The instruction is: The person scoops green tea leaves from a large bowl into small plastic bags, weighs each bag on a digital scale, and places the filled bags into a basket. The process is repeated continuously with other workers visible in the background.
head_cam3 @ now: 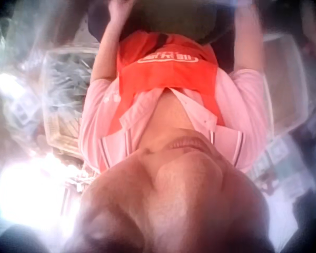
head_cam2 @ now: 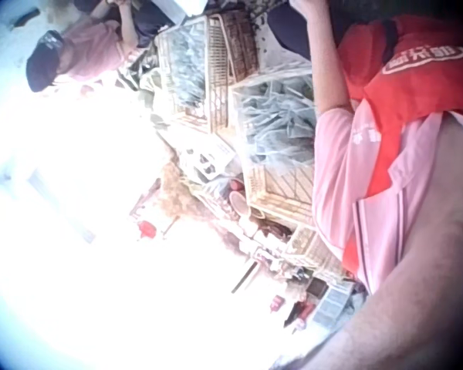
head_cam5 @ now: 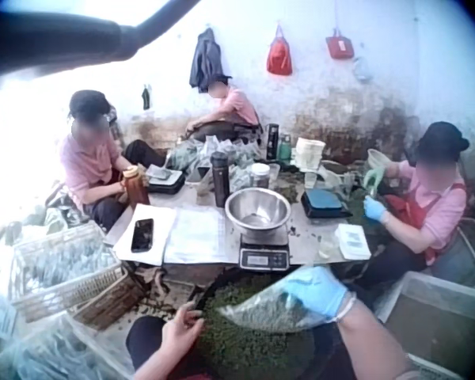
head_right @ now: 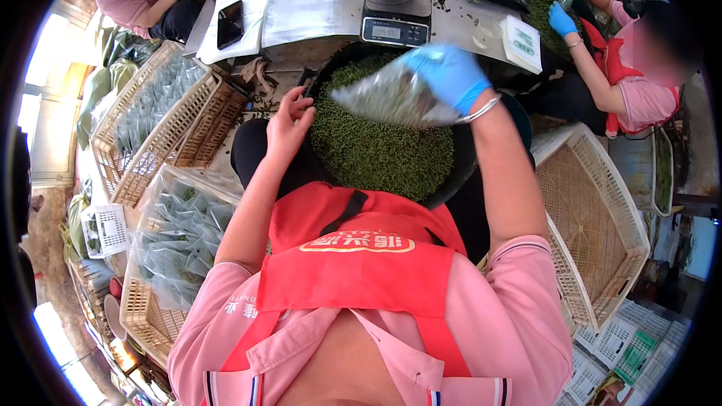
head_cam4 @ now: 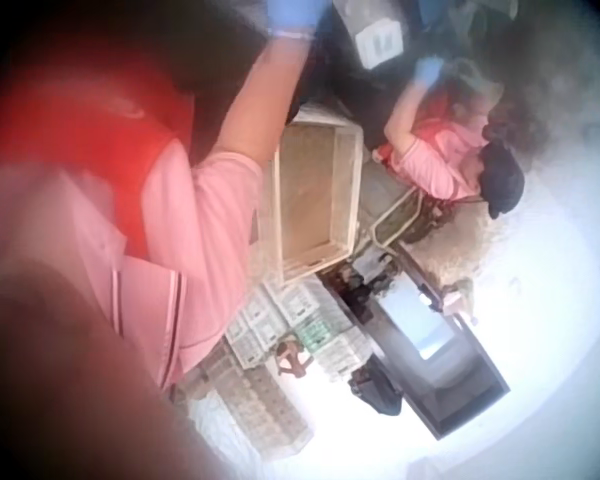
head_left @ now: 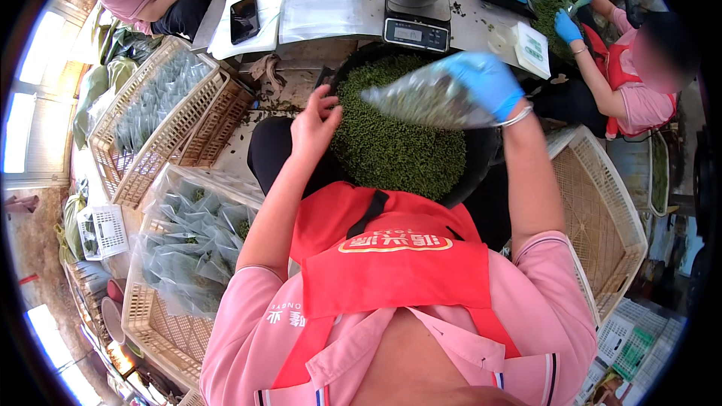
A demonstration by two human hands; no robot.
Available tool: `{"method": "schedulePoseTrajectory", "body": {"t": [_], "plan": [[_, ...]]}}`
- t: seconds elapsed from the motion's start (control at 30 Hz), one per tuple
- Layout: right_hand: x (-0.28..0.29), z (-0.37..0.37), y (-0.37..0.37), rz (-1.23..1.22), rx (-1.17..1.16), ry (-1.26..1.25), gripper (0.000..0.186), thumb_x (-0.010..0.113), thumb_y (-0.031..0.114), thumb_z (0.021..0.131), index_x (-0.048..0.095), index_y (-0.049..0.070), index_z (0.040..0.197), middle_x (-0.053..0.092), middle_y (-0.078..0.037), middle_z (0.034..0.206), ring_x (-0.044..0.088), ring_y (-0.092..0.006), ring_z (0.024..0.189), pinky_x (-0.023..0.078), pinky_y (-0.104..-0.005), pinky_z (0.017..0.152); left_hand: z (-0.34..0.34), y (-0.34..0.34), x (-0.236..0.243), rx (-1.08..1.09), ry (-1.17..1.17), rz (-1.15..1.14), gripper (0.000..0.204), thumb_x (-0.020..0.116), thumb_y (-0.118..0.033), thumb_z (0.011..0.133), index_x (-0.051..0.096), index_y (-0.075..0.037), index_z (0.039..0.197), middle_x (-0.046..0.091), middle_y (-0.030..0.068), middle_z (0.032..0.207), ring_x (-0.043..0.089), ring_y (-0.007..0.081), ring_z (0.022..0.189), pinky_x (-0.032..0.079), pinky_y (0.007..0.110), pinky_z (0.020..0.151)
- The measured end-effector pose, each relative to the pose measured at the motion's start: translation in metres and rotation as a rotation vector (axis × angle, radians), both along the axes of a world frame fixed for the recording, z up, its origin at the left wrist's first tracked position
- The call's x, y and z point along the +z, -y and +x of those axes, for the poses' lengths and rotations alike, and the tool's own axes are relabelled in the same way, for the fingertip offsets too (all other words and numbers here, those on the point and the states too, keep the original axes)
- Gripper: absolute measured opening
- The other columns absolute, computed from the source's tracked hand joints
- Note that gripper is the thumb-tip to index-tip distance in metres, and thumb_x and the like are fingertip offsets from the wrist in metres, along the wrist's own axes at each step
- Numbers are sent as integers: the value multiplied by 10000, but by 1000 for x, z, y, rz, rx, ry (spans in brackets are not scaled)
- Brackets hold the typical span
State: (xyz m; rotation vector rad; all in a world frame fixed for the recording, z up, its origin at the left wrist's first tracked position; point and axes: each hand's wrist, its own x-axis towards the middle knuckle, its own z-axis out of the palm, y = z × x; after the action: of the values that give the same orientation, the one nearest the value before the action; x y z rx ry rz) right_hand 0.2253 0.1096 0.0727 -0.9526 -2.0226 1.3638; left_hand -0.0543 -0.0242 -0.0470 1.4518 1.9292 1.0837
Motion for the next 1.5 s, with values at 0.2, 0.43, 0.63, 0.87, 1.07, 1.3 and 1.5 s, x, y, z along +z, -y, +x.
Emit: {"method": "schedulePoseTrajectory", "body": {"t": [0.2, 0.43, 0.63, 0.87, 1.07, 1.3, 1.5], "plan": [[100, -12, -58, 741, -320, 153, 249, 539, 241, 902, 670, 62, 1015, 660, -47, 756, 613, -117, 677, 469, -269, 647, -7, -30, -29, 8, 312, 75, 400, 603, -48, 853, 455, 1, 1222, 644, 110, 1012, 625, 128, 821, 504, 245, 756], [43, -71, -152, 728, -380, 474, 239, 571, 245, 879, 673, 72, 1008, 672, -58, 826, 620, -108, 743, 472, -261, 676, 9, -37, -45, 12, 241, 12, 398, 628, -190, 812, 508, -88, 1177, 689, 26, 941, 664, 156, 762, 505, 294, 703], [5, -22, -67, 353, -391, -432, 231, 556, 81, 882, 626, 42, 1098, 673, -67, 941, 621, -108, 785, 492, -221, 686, 12, -28, -30, 2, 236, -109, 376, 599, -101, 848, 489, -31, 1201, 672, 70, 984, 645, 113, 818, 502, 237, 736], [-216, 8, 11, 138, -93, 614, 827, 772, 396, 639, 419, 115, 1332, 537, -224, 1179, 532, -350, 1085, 452, -423, 890, 41, -41, -42, -150, 98, -79, 276, 599, -222, 825, 591, -96, 1070, 688, 57, 873, 670, 191, 755, 510, 306, 676], [-204, -31, 82, 160, 324, 891, 540, 722, 233, 687, 546, 218, 1197, 557, -175, 1069, 569, -345, 990, 487, -407, 834, 64, -25, -42, -339, -80, -233, 289, 622, -253, 794, 606, -117, 1048, 686, 53, 878, 659, 222, 782, 514, 349, 694], [-164, -8, 42, -684, -48, 104, 314, 616, 52, 786, 613, 104, 1096, 634, -54, 895, 619, -130, 776, 556, -281, 587, 87, -23, -60, -477, 179, -171, 523, 686, -204, 792, 478, -46, 1245, 640, 136, 1055, 650, 184, 763, 513, 302, 680], [-123, 3, 44, -881, -121, -208, 238, 605, 106, 849, 602, 59, 1082, 634, -41, 901, 623, -129, 723, 569, -298, 597, 85, -34, -57, -363, 775, -292, 253, 585, -70, 864, 536, 58, 1077, 659, 111, 839, 624, 129, 627, 506, 231, 568]]}}
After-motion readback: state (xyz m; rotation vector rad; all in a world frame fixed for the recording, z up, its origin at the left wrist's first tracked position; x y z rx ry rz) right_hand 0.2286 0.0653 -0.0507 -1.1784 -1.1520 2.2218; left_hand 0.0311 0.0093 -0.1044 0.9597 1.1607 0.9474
